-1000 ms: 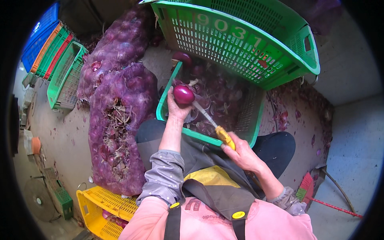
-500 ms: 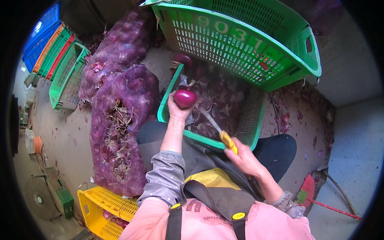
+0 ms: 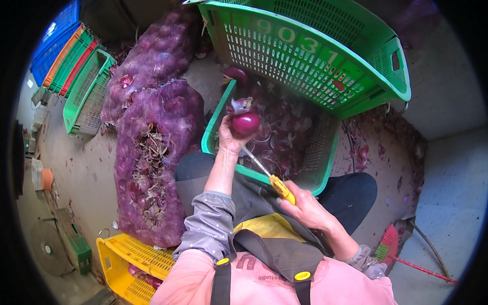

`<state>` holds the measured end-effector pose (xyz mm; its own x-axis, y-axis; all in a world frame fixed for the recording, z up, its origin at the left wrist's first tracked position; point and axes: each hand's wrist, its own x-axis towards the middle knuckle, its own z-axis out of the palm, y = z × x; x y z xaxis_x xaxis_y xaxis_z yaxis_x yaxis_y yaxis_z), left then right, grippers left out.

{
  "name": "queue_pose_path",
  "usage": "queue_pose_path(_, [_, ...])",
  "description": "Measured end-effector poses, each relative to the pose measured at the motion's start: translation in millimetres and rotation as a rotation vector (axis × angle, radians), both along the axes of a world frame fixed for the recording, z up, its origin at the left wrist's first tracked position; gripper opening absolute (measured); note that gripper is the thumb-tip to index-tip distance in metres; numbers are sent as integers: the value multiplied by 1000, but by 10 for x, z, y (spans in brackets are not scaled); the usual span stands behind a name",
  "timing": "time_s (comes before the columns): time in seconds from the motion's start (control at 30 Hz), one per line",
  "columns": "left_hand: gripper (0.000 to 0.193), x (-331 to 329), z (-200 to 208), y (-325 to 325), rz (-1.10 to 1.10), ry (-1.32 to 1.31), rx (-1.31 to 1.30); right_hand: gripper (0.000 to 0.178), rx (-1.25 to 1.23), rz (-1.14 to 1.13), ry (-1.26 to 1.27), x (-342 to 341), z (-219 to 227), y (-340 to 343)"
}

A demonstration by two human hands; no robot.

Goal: The person peels red onions using shears, placing the peeled onions into a yellow crate and the skins into a green crate.

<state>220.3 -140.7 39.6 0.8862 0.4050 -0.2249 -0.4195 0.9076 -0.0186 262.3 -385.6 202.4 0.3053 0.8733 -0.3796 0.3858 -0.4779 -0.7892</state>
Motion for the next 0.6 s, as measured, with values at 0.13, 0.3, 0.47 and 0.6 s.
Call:
queue_pose_path(0.13, [50,56,-1,-90,104,286,169,30,-86,-99,20,56,-35,16])
queue_pose_path(0.3, [37,87,-95,5,252,219,172,30,-84,-204,26,43,-179,-34])
queue_pose_path(0.47, [39,56,-42,-7,155,318,21,35,-135,-149,-134,-18,-355,-75])
queue_pose_path(0.6, [42,70,-100,17,123,418,70,37,-42,-106,-98,-64,-268,-40])
